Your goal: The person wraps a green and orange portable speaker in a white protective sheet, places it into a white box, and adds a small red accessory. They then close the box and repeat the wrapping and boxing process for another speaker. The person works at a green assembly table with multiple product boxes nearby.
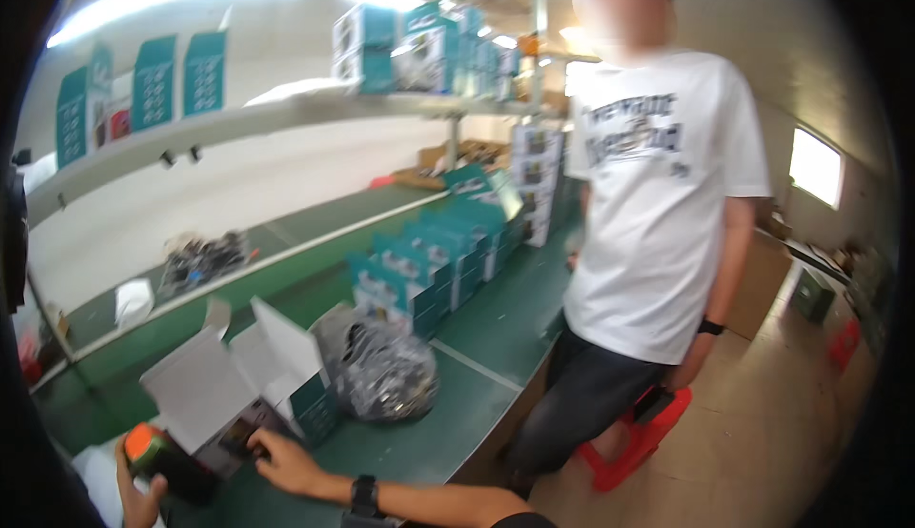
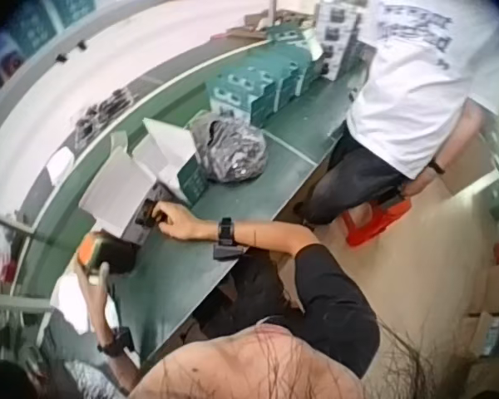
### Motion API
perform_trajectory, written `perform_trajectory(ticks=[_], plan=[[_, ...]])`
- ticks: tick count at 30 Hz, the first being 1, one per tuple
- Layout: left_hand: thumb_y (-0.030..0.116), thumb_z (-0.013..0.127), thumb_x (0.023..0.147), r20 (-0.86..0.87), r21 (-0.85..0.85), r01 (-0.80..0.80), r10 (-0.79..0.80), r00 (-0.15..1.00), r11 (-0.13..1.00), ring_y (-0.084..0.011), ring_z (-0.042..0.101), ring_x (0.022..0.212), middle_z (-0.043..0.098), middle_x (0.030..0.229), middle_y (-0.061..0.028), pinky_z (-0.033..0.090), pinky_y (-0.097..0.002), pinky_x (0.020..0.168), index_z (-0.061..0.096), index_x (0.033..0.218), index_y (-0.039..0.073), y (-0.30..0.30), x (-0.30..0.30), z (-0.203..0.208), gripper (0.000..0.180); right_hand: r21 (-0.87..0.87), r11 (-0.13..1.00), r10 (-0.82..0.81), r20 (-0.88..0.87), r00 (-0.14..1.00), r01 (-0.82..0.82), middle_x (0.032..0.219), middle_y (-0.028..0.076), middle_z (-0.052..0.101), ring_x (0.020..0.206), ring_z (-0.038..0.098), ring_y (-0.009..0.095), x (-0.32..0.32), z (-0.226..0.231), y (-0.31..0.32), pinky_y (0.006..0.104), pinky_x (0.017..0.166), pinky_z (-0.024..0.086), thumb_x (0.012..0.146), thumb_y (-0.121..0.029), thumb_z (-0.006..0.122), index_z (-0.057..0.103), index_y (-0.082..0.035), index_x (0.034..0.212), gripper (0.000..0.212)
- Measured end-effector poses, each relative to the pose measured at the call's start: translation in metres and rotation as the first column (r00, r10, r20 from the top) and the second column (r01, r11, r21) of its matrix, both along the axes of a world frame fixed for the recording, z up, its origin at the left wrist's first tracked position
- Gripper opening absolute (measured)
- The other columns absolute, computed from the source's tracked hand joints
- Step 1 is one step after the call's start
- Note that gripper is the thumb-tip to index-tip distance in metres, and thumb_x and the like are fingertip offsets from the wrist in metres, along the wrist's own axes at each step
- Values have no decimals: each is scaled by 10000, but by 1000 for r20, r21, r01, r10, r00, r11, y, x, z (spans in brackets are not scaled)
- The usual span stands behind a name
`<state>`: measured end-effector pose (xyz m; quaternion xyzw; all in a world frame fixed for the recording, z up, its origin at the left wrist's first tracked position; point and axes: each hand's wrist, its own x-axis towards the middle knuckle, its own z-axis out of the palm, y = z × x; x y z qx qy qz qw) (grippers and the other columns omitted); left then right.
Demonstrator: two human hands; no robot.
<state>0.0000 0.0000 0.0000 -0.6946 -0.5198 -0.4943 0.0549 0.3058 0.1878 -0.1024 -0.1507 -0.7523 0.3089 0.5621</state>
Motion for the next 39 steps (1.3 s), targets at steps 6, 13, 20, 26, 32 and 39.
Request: perform_trajectory(ticks=[6,13,20,26,32,39], plan=[[254,585,1025,-575,60,-700,598,559,712,-428,491,1336,557,1396,-273,392,-506,1129,608,1326,-20,-137,6,-172,408,-322,940,-19,293,956,117,1053,138,657,857,670,244,68,-91,-120,370,764,562,848,-21,644,645,-5,1096,249],[126,679,905,-458,-149,-699,578,675,699,-393,602,1209,673,1238,-214,470,-466,1047,707,1160,0,-218,16,-188,286,-590,798,284,193,939,-120,1104,124,629,599,571,66,75,-97,-144,204,518,465,938,25,583,551,-5,1189,255],[150,730,875,-393,-326,-646,523,757,690,-319,621,1139,714,1159,-112,489,-416,969,753,1045,37,-219,35,-162,205,-611,781,330,224,917,-131,954,86,665,604,570,56,81,-105,-137,183,515,443,964,-6,583,602,-13,1082,119],[240,737,912,-268,-331,-325,242,933,886,-321,573,1267,676,1294,-108,425,-458,1087,757,1129,104,-198,64,-170,256,-299,934,321,455,831,-197,855,67,709,683,671,116,59,-69,-199,256,576,512,919,-41,652,678,-21,1018,104],[101,695,934,46,-368,-384,429,902,847,-170,729,708,763,831,-80,554,-284,643,769,1005,44,-199,56,-151,118,352,843,105,635,766,-407,1148,83,694,755,718,297,-31,-32,-278,396,584,551,764,-31,700,678,-88,1201,441],[76,650,865,-575,-251,-736,514,636,629,-352,537,1254,588,1379,-131,449,-487,1017,653,1356,198,-187,-6,-168,505,384,818,89,650,755,-428,935,134,624,797,677,349,-106,-87,-253,453,624,531,745,-2,667,601,-45,1012,279]])
